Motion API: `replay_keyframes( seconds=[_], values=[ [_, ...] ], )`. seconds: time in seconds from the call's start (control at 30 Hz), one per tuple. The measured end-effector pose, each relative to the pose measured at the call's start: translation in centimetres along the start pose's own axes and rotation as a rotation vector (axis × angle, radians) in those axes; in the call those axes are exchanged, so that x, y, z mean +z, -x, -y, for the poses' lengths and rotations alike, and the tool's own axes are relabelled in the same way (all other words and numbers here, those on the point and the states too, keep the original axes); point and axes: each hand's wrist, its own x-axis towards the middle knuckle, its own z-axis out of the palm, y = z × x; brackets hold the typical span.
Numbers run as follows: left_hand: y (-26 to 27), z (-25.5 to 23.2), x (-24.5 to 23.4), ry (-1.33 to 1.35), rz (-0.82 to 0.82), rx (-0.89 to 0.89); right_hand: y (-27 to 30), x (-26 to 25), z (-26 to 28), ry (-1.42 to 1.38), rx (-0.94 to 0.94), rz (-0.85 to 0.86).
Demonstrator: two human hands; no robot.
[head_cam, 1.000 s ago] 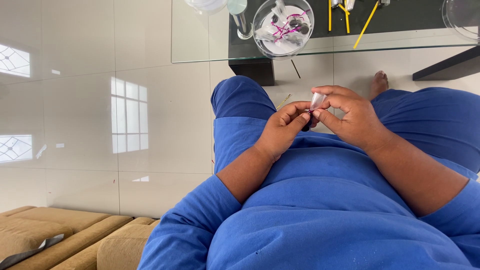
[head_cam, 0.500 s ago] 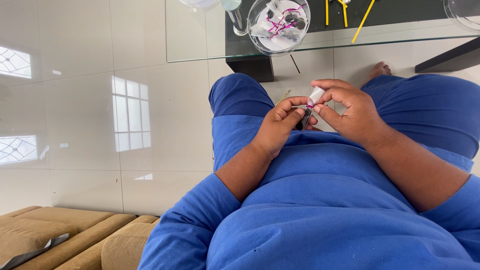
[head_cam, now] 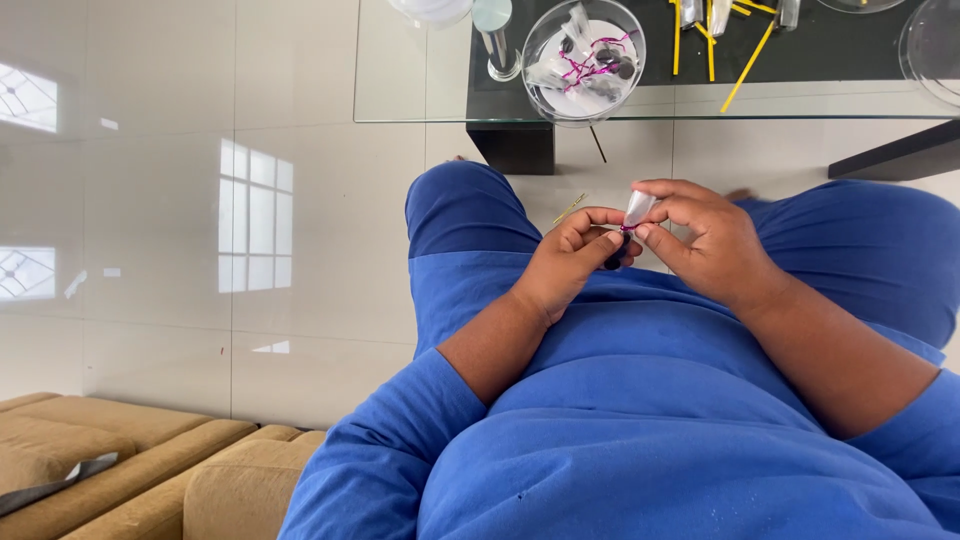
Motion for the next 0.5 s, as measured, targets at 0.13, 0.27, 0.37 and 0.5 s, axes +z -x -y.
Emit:
replay_keyframes(
  seconds=[0.13,0.27,0.37,0.5],
  values=[
    [-1.1,1.0,-1.3,0.002,-0.055,-0.017,-0.5,0.9,-1.8,0.0,-0.014,0.003],
    [-0.8,0.7,-1.6,-0.028,-0.07,-0.08,-0.4,1.6,-2.4,-0.003,0.019,0.029],
    [-1.4,0.7,-1.8,-0.021,-0.061,-0.095,-0.8,1.5,-2.7,0.013,0.02,0.034],
    [-1.7,1.2,-1.7,-0.02,-0.047,-0.127,-0.3,1.5,-3.1,0.041,0.052,0.051]
  ],
)
